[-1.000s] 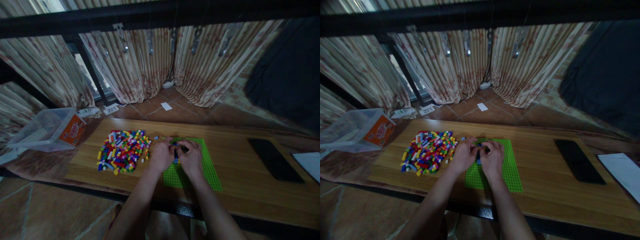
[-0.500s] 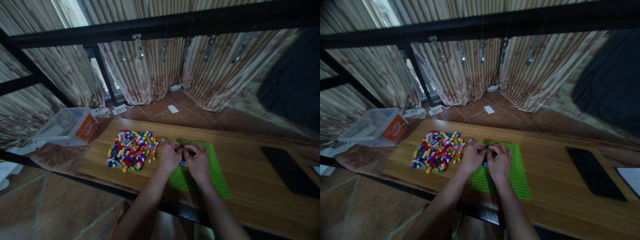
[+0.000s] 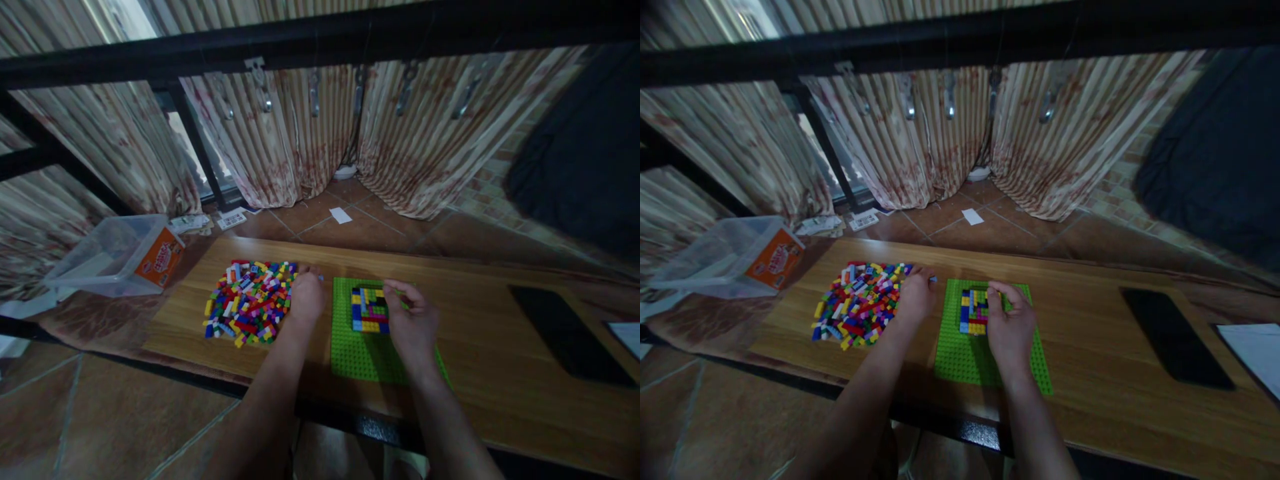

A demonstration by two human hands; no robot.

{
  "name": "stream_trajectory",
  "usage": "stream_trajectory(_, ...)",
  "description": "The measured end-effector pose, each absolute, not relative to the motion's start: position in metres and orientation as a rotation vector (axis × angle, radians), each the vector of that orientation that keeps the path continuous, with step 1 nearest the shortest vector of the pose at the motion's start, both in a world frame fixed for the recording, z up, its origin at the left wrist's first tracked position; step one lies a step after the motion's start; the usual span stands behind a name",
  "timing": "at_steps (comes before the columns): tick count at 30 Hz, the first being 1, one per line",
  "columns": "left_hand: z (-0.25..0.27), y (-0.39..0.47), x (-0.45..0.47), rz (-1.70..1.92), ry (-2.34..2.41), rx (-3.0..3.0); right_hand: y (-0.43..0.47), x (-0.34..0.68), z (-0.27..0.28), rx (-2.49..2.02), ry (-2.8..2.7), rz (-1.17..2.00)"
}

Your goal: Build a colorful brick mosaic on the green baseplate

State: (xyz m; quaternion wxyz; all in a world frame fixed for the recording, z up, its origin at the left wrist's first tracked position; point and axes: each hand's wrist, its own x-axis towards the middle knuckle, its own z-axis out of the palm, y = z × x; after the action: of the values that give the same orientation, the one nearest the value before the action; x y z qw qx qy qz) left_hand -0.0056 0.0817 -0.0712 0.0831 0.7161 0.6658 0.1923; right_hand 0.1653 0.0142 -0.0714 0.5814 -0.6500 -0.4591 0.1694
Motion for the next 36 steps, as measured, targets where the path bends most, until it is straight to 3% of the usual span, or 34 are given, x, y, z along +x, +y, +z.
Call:
stream_trajectory(5, -0.07, 0.08, -0.002, 0.454, 2.03, 2.191, 0.014, 0.167, -0.07, -1.494, -1.036, 0.435)
stream_trajectory(9, -0.057, 0.075, -0.001, 0.587, 1.973, 2.094, 0.012, 0.169, -0.068, -1.493, -1.026, 0.427)
stream_trajectory(16, -0.048, 0.053, 0.016, 0.904, 1.408, 1.823, 0.005, 0.174, -0.061, -1.468, -1.171, 0.495)
stream_trajectory(23, -0.051, 0.044, 0.03, 0.861, 1.007, 1.631, -0.005, 0.18, -0.054, -1.407, -1.541, 0.439)
stream_trajectory(30, -0.047, 0.041, 0.04, 0.88, 0.958, 1.498, -0.005, 0.187, -0.057, -1.419, -1.624, 0.423)
stream_trajectory(36, -0.053, 0.052, 0.024, 0.963, 1.301, 1.611, 0.0, 0.192, -0.065, -1.506, -1.594, 0.357)
